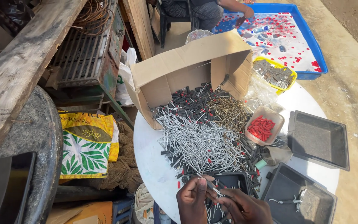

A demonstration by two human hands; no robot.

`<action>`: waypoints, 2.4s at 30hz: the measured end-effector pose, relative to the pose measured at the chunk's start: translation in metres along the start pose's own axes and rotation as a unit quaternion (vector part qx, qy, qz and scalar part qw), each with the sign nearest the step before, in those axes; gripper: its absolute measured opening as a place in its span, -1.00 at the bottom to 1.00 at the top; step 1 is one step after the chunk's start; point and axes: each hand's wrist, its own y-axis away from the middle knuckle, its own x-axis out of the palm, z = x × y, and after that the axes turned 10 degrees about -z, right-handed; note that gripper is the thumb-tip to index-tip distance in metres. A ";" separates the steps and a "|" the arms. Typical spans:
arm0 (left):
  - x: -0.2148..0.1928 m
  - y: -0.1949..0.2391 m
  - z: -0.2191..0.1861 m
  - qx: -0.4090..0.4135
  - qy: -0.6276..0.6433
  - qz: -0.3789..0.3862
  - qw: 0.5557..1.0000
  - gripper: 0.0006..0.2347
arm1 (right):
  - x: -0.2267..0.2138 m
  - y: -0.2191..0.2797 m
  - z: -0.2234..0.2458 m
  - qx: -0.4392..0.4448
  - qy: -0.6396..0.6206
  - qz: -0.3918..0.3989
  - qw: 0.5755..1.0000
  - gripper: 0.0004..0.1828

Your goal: Sorting small electrical components from a pile into a tray

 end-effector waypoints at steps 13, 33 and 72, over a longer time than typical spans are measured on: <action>-0.013 -0.001 -0.030 -0.007 0.018 -0.080 0.997 -0.70 | 0.001 -0.077 0.016 -0.214 0.022 -0.012 0.976 -0.81; -0.007 -0.016 -0.036 -0.094 0.078 -0.100 0.987 -0.69 | -0.001 -0.095 0.032 -0.112 0.051 -0.017 0.992 -0.89; -0.015 -0.009 -0.036 -0.050 0.106 -0.021 0.993 -0.72 | 0.001 -0.001 0.080 -0.217 -0.112 -0.078 0.967 -0.97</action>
